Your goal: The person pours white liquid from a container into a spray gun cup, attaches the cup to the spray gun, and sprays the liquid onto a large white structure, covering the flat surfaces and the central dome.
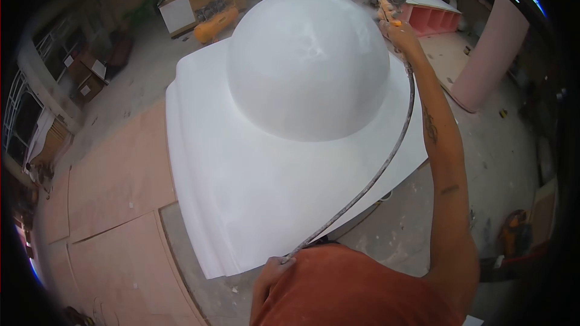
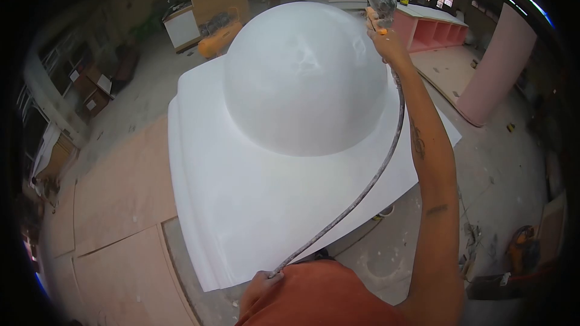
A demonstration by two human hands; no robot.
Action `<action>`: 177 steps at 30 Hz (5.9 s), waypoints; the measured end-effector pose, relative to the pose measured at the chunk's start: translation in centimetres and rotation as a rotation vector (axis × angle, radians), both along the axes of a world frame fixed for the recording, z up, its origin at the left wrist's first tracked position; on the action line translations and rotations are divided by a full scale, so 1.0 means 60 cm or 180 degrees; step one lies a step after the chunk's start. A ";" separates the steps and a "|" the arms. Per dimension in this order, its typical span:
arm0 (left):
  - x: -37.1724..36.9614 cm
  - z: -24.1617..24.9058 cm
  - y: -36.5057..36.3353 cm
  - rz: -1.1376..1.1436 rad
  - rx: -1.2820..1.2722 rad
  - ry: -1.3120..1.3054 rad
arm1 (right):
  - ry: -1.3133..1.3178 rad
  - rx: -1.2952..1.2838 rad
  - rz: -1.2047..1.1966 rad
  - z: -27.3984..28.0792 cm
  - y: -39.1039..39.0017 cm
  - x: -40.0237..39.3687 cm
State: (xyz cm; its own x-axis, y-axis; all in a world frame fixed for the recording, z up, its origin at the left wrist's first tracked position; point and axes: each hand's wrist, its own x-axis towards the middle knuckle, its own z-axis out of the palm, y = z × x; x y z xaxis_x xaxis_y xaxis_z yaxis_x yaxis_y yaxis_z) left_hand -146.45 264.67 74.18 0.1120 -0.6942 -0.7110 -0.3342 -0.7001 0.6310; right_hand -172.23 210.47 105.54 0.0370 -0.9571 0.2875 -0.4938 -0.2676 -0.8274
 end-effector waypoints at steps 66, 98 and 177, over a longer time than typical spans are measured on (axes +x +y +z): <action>-0.088 -0.047 0.072 0.0030 -0.0867 0.0654 | 0.0198 -0.0135 0.0201 0.040 -0.169 0.105; -0.186 -0.203 0.013 0.0420 -0.0790 0.0650 | -0.0325 0.0203 0.0572 -0.077 -0.179 0.164; -0.068 -0.025 0.061 -0.0365 -0.0631 0.0381 | -0.0264 0.0284 0.0219 -0.078 0.044 -0.014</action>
State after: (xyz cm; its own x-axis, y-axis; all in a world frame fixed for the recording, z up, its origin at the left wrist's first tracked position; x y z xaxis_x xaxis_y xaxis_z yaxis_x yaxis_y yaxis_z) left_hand -150.55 268.32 72.66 -0.0522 -0.8247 -0.5631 -0.3190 -0.5205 0.7920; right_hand -173.07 213.12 100.88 0.0831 -0.9750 0.2062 -0.4058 -0.2221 -0.8865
